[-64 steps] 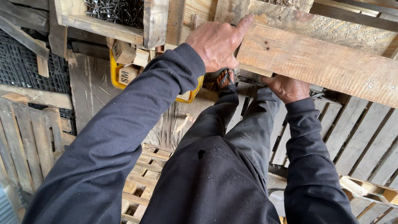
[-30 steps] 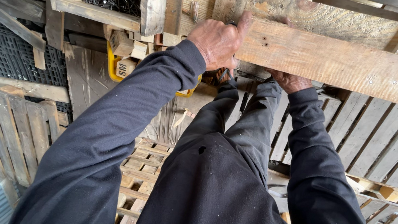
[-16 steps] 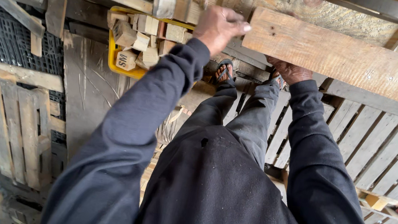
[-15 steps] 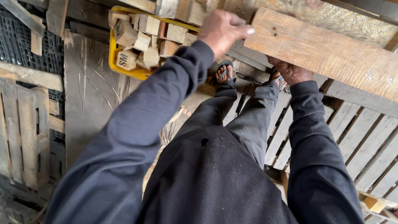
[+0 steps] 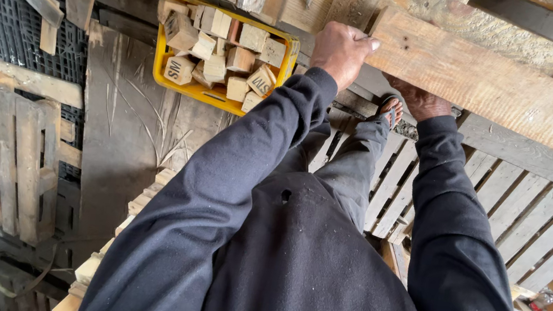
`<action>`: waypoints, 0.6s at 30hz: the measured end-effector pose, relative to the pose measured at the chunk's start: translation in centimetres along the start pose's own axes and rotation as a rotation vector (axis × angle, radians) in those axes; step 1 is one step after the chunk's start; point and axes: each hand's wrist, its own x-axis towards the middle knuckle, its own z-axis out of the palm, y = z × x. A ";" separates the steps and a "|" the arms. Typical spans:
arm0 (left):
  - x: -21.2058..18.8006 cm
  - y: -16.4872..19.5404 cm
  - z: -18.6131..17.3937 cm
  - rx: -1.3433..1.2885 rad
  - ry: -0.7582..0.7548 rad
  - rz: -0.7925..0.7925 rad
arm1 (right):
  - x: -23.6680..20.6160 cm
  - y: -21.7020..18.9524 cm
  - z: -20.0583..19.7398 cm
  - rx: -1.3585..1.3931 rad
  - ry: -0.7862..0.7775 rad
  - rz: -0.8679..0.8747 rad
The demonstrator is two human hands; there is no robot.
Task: The person carries a yellow crate filled with small wooden blocks to a workbench, then uses a hammer to drive nails into the blocks and a wooden plank to assemble a pallet structure.
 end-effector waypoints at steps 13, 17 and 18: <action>-2.3 -1.2 3.3 -0.314 0.286 0.034 | -0.8 -0.5 -0.3 -0.261 -0.042 0.008; -2.1 -1.1 3.2 -0.348 0.271 0.098 | 0.0 -0.7 -0.7 0.089 -0.088 0.156; -2.0 -1.2 3.1 -0.350 0.258 0.105 | -0.2 -0.8 -0.7 0.031 -0.048 0.107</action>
